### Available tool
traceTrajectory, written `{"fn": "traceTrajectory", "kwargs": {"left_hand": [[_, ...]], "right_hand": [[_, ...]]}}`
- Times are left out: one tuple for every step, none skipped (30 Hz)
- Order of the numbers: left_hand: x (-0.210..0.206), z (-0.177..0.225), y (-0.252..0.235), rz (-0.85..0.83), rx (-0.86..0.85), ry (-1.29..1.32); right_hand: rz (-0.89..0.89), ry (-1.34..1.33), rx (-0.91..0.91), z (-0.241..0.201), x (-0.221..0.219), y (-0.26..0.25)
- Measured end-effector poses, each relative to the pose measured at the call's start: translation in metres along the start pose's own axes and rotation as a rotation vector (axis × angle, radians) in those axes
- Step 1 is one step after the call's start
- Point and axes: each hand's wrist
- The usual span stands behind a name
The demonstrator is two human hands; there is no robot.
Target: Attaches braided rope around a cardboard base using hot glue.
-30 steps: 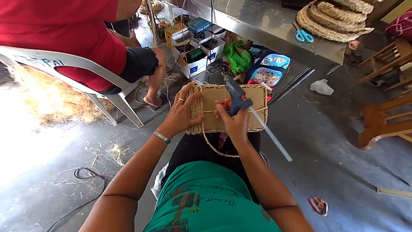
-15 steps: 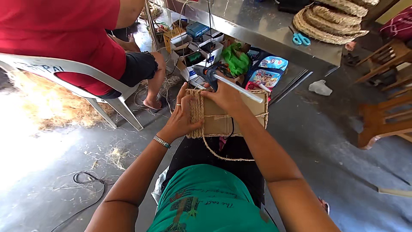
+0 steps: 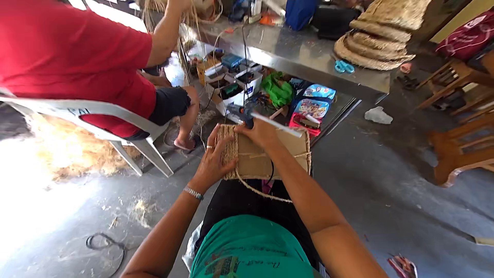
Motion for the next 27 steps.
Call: {"fn": "traceTrajectory", "kwargs": {"left_hand": [[-0.002,-0.002,0.002,-0.002,0.021,0.007],[-0.005,-0.003,0.004,-0.001,0.036,0.019],[-0.007,-0.003,0.005,0.009,0.035,0.039],[-0.008,-0.002,0.005,0.015,0.03,0.051],[-0.008,-0.001,0.005,0.016,0.028,0.062],[-0.008,0.001,0.005,0.012,0.027,0.067],[-0.008,0.002,0.005,0.006,0.027,0.069],[-0.009,0.003,0.005,0.007,0.021,0.07],[-0.01,0.003,0.005,0.008,0.016,0.07],[-0.011,0.003,0.005,0.016,0.01,0.062],[-0.013,0.003,0.007,0.026,0.006,0.051],[-0.014,0.002,0.008,0.035,0.002,0.038],[-0.015,0.001,0.008,0.043,-0.003,0.024],[-0.016,0.0,0.009,0.048,-0.009,0.01],[-0.017,-0.002,0.009,0.053,-0.016,0.003],[-0.018,-0.004,0.009,0.055,-0.025,0.001],[-0.018,-0.005,0.009,0.051,-0.026,0.0],[-0.017,-0.005,0.01,0.045,-0.019,0.002],[-0.016,-0.006,0.01,0.035,-0.012,0.006],[-0.014,-0.007,0.01,0.028,-0.009,0.005],[-0.013,-0.008,0.01,0.022,-0.01,0.008],[-0.012,-0.009,0.01,0.012,-0.012,0.012],[-0.012,-0.01,0.01,0.01,-0.012,0.013],[-0.012,-0.01,0.01,0.009,-0.017,0.026],[-0.011,-0.011,0.01,0.012,-0.024,0.044],[-0.01,-0.012,0.009,0.018,-0.029,0.055],[-0.009,-0.012,0.009,0.023,-0.029,0.061]], "right_hand": [[0.013,0.004,-0.008,-0.002,-0.001,0.002],[0.017,0.002,-0.025,-0.005,-0.001,0.004],[0.013,-0.008,-0.041,-0.008,0.0,0.006],[0.007,-0.01,-0.055,-0.009,0.0,0.006],[-0.003,0.001,-0.071,-0.007,-0.001,0.006],[-0.021,0.009,-0.088,-0.007,-0.001,0.007],[-0.041,0.015,-0.101,-0.006,0.0,0.007],[-0.046,0.018,-0.103,-0.005,0.0,0.007],[-0.044,0.019,-0.103,-0.004,-0.001,0.006],[-0.042,0.02,-0.104,-0.003,-0.003,0.006],[-0.042,0.021,-0.101,-0.002,-0.004,0.006],[-0.041,0.027,-0.095,-0.001,-0.007,0.006],[-0.039,0.034,-0.087,0.0,-0.009,0.005],[-0.04,0.042,-0.082,0.001,-0.01,0.003],[-0.037,0.047,-0.075,0.002,-0.013,0.002],[-0.039,0.049,-0.073,0.003,-0.015,0.001],[-0.043,0.056,-0.075,0.004,-0.017,0.001],[-0.053,0.066,-0.079,0.004,-0.017,0.0],[-0.057,0.072,-0.079,0.004,-0.018,0.0],[-0.058,0.072,-0.076,0.004,-0.019,-0.001],[-0.057,0.067,-0.075,0.003,-0.02,-0.001],[-0.056,0.063,-0.079,0.003,-0.02,-0.001],[-0.053,0.064,-0.086,0.003,-0.021,0.0],[-0.054,0.067,-0.094,0.002,-0.022,0.001],[-0.059,0.069,-0.105,0.001,-0.023,0.001],[-0.069,0.07,-0.119,-0.001,-0.023,0.001],[-0.079,0.071,-0.129,-0.002,-0.023,0.001]]}}
Point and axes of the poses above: each hand's wrist, its own y-axis away from the middle knuckle, its own x-axis out of the back of the hand, z = x × y, and after that the axes turned 2 degrees about x, right-handed
